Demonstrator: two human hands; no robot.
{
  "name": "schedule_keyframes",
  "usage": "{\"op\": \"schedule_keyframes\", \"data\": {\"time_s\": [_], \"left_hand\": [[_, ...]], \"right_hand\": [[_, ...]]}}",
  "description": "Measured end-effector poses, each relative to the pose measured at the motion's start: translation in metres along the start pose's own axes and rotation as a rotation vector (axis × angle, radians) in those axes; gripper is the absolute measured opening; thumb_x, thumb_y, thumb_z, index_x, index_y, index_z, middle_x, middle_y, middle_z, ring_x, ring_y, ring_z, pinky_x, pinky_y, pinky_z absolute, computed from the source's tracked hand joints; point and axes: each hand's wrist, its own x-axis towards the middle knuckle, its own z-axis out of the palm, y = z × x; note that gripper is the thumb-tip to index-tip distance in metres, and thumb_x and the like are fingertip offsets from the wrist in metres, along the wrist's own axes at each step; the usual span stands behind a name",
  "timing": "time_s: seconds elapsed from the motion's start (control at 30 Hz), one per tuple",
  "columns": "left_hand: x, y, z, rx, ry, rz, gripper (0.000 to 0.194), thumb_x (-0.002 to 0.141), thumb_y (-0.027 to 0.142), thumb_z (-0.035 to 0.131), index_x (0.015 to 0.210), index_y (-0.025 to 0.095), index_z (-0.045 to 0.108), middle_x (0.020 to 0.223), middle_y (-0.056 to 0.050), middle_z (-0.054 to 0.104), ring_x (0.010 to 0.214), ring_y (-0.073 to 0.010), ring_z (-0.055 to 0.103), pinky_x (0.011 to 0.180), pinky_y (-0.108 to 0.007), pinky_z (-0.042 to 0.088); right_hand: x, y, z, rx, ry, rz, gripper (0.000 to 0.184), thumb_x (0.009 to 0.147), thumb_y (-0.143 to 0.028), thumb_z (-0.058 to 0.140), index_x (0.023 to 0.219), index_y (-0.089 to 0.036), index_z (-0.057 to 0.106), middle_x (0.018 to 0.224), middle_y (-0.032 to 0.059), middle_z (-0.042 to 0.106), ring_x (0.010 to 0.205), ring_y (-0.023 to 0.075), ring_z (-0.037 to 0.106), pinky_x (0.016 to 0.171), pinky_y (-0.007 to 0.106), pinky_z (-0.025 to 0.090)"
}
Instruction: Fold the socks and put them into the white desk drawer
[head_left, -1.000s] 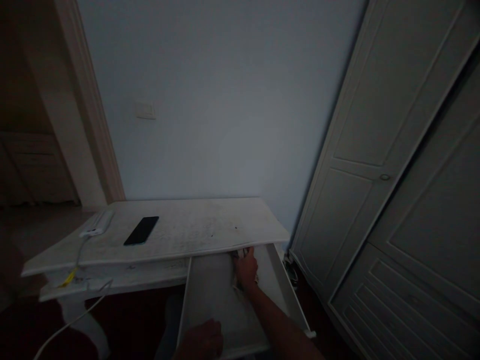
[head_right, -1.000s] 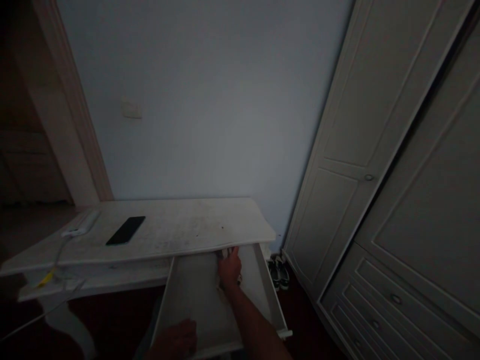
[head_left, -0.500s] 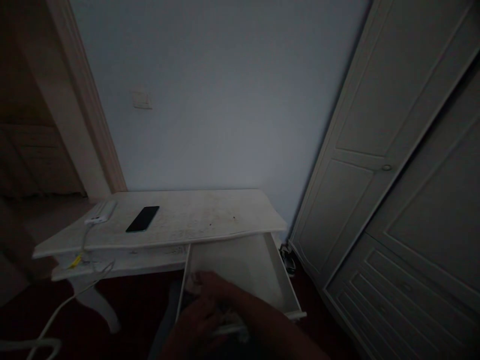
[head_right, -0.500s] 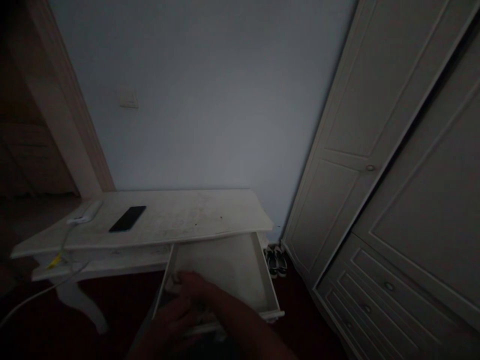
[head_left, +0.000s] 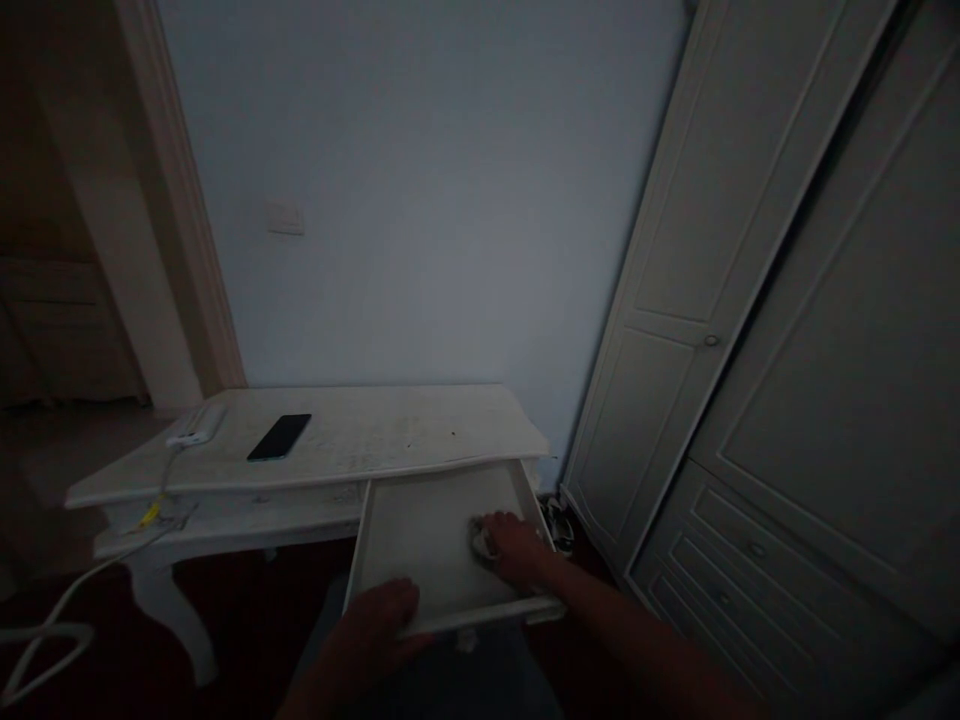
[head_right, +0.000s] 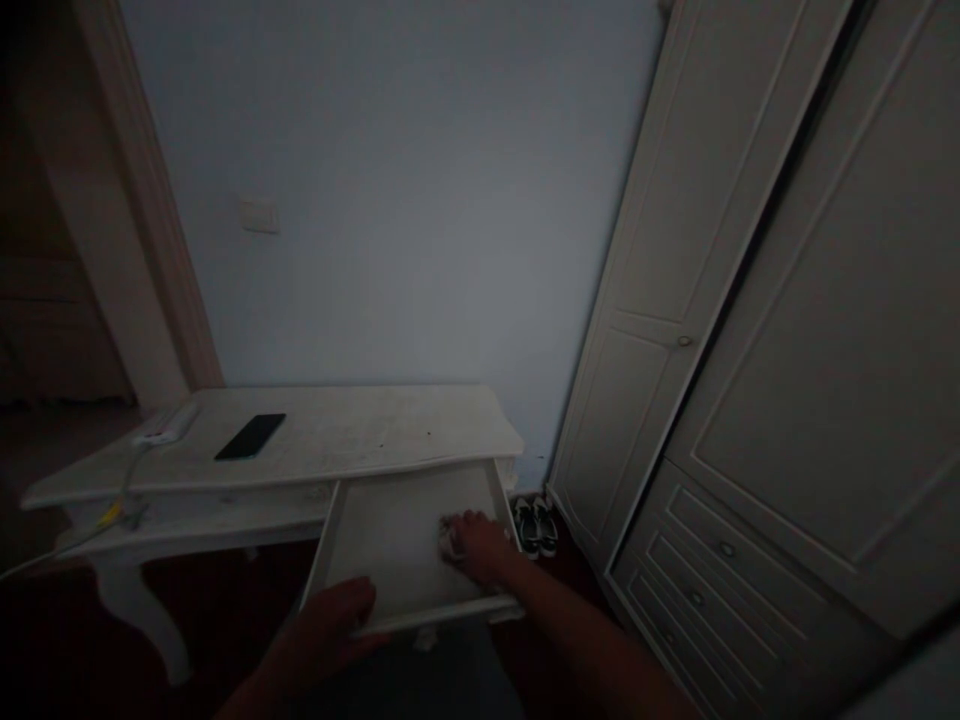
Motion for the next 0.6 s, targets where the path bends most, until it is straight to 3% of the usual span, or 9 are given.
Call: {"op": "schedule_keyframes", "data": {"time_s": [0.1, 0.23, 0.33, 0.47, 0.53, 0.6], "left_hand": [[0.004, 0.011, -0.013, -0.074, -0.055, -0.051, 0.033, 0.094, 0.056, 0.071, 0.087, 0.026, 0.057, 0.089, 0.001, 0.070, 0.078, -0.0179, 0.062, 0.072, -0.029, 0.043], [0.009, 0.020, -0.020, -0.053, -0.136, -0.110, 0.030, 0.092, 0.047, 0.071, 0.084, 0.025, 0.053, 0.088, 0.000, 0.068, 0.079, -0.0187, 0.061, 0.072, -0.030, 0.038], [0.009, 0.015, -0.014, -0.055, -0.121, -0.070, 0.031, 0.095, 0.050, 0.069, 0.085, 0.025, 0.054, 0.089, -0.001, 0.069, 0.079, -0.0184, 0.061, 0.071, -0.030, 0.039], [0.009, 0.006, -0.008, -0.108, -0.093, 0.013, 0.027, 0.096, 0.051, 0.069, 0.091, 0.025, 0.060, 0.098, -0.002, 0.073, 0.085, -0.0197, 0.064, 0.074, -0.029, 0.045], [0.009, 0.006, -0.010, -0.141, -0.099, 0.025, 0.022, 0.095, 0.046, 0.071, 0.096, 0.025, 0.063, 0.104, -0.003, 0.075, 0.091, -0.0215, 0.067, 0.080, -0.030, 0.048], [0.009, 0.008, -0.013, -0.156, -0.107, 0.028, 0.019, 0.095, 0.043, 0.071, 0.099, 0.026, 0.065, 0.106, -0.003, 0.076, 0.094, -0.0223, 0.068, 0.083, -0.031, 0.049]], "right_hand": [[0.013, 0.003, -0.004, 0.035, 0.141, 0.187, 0.065, 0.097, -0.024, 0.056, 0.158, -0.009, 0.042, 0.151, 0.0249, 0.059, 0.139, 0.0335, 0.059, 0.114, 0.042, 0.046], [0.065, -0.039, -0.001, 0.090, 0.227, 0.301, 0.059, 0.099, -0.024, 0.049, 0.154, -0.002, 0.044, 0.148, 0.0297, 0.059, 0.139, 0.0390, 0.058, 0.111, 0.048, 0.046], [0.101, -0.090, 0.008, 0.135, 0.227, 0.196, 0.061, 0.092, -0.033, 0.063, 0.146, -0.009, 0.053, 0.146, 0.0257, 0.062, 0.138, 0.0411, 0.057, 0.111, 0.052, 0.045], [0.123, -0.150, 0.027, 0.183, 0.122, -0.090, 0.071, 0.077, -0.042, 0.082, 0.142, -0.025, 0.060, 0.149, 0.0143, 0.066, 0.138, 0.0395, 0.059, 0.116, 0.055, 0.041], [0.122, -0.163, 0.034, 0.192, 0.044, -0.187, 0.068, 0.071, -0.037, 0.088, 0.135, -0.027, 0.066, 0.145, 0.0130, 0.071, 0.134, 0.0411, 0.063, 0.115, 0.059, 0.043], [0.113, -0.161, 0.037, 0.203, -0.032, -0.261, 0.055, 0.071, -0.033, 0.087, 0.123, -0.028, 0.071, 0.138, 0.0088, 0.076, 0.129, 0.0406, 0.067, 0.109, 0.057, 0.048]]}}
